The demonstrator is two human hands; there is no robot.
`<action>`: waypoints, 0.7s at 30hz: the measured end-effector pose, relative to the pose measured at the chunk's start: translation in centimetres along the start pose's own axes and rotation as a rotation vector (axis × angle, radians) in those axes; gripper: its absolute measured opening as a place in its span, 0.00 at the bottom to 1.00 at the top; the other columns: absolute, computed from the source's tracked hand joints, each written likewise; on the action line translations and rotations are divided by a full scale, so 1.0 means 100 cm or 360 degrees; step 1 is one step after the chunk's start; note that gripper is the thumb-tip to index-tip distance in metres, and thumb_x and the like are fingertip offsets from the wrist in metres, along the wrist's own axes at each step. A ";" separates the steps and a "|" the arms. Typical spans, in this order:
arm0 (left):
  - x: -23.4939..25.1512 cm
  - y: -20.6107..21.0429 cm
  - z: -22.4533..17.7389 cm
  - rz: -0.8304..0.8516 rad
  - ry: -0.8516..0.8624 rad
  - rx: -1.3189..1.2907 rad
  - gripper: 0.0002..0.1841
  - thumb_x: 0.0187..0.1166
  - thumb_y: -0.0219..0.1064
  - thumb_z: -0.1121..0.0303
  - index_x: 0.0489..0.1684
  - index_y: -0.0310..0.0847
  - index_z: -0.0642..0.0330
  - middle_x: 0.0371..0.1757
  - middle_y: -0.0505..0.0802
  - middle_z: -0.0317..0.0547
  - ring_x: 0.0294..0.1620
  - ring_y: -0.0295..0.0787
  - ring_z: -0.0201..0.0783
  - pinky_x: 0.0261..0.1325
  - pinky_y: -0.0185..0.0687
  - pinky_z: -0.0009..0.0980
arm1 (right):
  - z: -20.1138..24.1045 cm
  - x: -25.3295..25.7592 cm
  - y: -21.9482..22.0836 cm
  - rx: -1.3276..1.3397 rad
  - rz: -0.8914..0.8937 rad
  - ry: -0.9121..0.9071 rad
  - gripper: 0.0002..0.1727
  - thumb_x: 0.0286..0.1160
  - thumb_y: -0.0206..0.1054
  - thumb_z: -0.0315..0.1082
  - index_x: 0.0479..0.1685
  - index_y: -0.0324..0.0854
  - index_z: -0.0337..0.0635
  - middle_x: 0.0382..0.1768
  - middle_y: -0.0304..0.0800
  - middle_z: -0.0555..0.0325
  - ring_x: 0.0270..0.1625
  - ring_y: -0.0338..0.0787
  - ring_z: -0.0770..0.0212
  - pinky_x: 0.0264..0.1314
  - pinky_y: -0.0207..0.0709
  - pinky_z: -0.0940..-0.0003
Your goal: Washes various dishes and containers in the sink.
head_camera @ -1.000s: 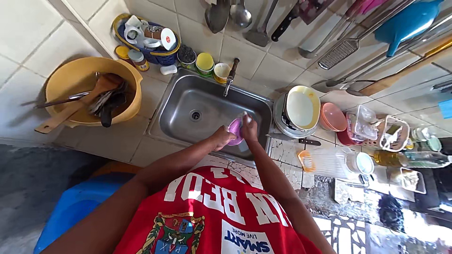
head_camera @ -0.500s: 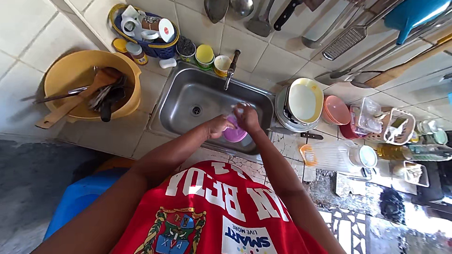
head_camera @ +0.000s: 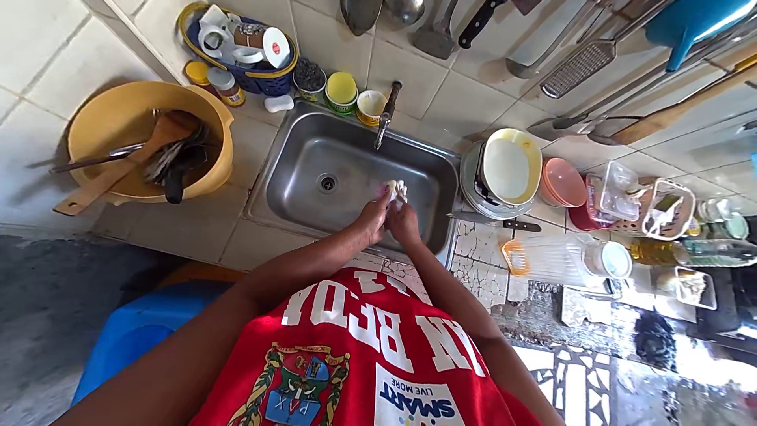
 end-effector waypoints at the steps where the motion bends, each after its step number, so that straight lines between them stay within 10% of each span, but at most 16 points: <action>1: -0.003 0.004 0.002 0.0061 -0.0010 0.0008 0.26 0.94 0.45 0.48 0.72 0.72 0.60 0.57 0.88 0.48 0.57 0.87 0.39 0.60 0.85 0.40 | -0.006 0.011 -0.007 0.0046 -0.0019 0.0033 0.24 0.90 0.52 0.31 0.78 0.72 0.24 0.78 0.77 0.29 0.82 0.76 0.37 0.87 0.65 0.44; 6: -0.008 0.012 -0.006 0.0097 0.0050 -0.0091 0.26 0.94 0.47 0.50 0.78 0.70 0.60 0.69 0.86 0.54 0.68 0.85 0.45 0.70 0.82 0.46 | -0.059 0.037 -0.019 0.0440 -0.0201 0.0431 0.27 0.95 0.43 0.43 0.60 0.81 0.27 0.48 0.89 0.36 0.53 0.89 0.48 0.61 0.80 0.47; 10: 0.000 -0.001 -0.027 -0.0036 0.0166 -0.0403 0.28 0.94 0.45 0.48 0.81 0.65 0.59 0.69 0.85 0.53 0.67 0.84 0.44 0.70 0.81 0.44 | -0.045 -0.006 0.000 0.0370 -0.0306 0.0254 0.28 0.97 0.40 0.44 0.81 0.69 0.33 0.65 0.85 0.34 0.63 0.87 0.44 0.64 0.81 0.44; 12: 0.003 -0.007 -0.030 -0.0131 0.0180 -0.0386 0.29 0.94 0.44 0.47 0.82 0.64 0.60 0.71 0.83 0.53 0.69 0.82 0.43 0.72 0.79 0.43 | -0.019 -0.022 0.009 0.0214 -0.0294 0.0007 0.27 0.93 0.45 0.33 0.85 0.63 0.26 0.85 0.67 0.29 0.87 0.70 0.37 0.88 0.65 0.44; 15: -0.002 -0.009 -0.021 -0.0203 0.0131 -0.0145 0.31 0.94 0.42 0.46 0.75 0.71 0.65 0.64 0.86 0.54 0.63 0.84 0.42 0.67 0.81 0.42 | 0.009 -0.029 0.017 0.0050 -0.0245 -0.0244 0.24 0.84 0.55 0.26 0.76 0.72 0.20 0.82 0.67 0.23 0.89 0.64 0.29 0.92 0.55 0.40; 21: -0.010 0.009 0.002 -0.0022 0.0071 0.0042 0.27 0.94 0.45 0.48 0.73 0.73 0.62 0.63 0.87 0.52 0.63 0.85 0.40 0.67 0.81 0.43 | -0.031 0.019 0.002 0.0278 -0.0121 0.0244 0.24 0.94 0.46 0.34 0.73 0.75 0.23 0.71 0.82 0.28 0.77 0.81 0.39 0.82 0.70 0.43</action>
Point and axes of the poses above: each hand's wrist, its own x-axis towards the middle knuckle, its own y-axis out of the palm, z = x × y, the point moved 7 cm from there along x, towards the middle knuckle
